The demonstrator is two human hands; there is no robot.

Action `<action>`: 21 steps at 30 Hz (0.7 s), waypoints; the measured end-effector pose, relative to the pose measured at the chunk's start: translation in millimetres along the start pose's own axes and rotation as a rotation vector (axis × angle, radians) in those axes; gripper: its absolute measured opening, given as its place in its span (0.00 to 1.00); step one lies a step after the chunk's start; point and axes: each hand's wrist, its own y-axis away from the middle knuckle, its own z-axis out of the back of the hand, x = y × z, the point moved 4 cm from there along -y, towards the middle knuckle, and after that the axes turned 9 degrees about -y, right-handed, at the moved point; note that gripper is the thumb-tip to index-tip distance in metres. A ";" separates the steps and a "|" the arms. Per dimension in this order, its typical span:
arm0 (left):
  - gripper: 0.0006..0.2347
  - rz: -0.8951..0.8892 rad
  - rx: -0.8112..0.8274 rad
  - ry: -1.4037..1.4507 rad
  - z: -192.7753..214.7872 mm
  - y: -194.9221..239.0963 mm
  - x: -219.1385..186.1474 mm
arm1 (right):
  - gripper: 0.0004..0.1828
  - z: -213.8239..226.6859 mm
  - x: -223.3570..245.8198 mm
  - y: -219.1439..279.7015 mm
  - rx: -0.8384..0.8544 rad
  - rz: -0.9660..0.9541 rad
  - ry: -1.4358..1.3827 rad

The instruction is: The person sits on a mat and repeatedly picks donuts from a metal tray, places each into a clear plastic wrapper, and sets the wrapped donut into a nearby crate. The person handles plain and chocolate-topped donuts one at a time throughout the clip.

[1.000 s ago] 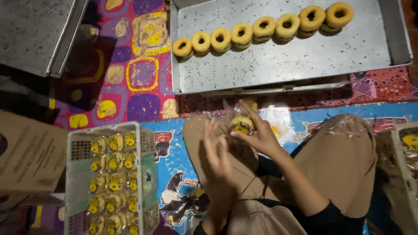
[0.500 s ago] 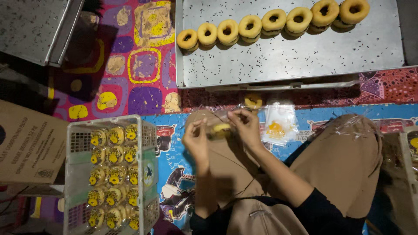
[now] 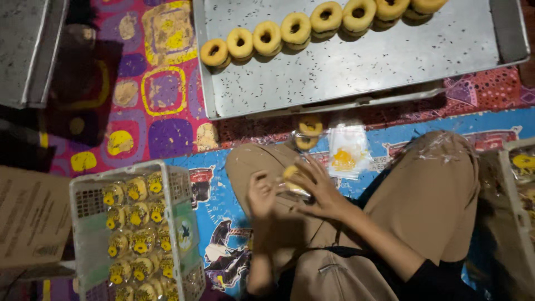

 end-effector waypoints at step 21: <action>0.16 -0.192 0.573 -0.335 -155.9 -44.0 -22.4 | 0.28 161.6 -56.6 84.3 -0.176 -0.815 -0.676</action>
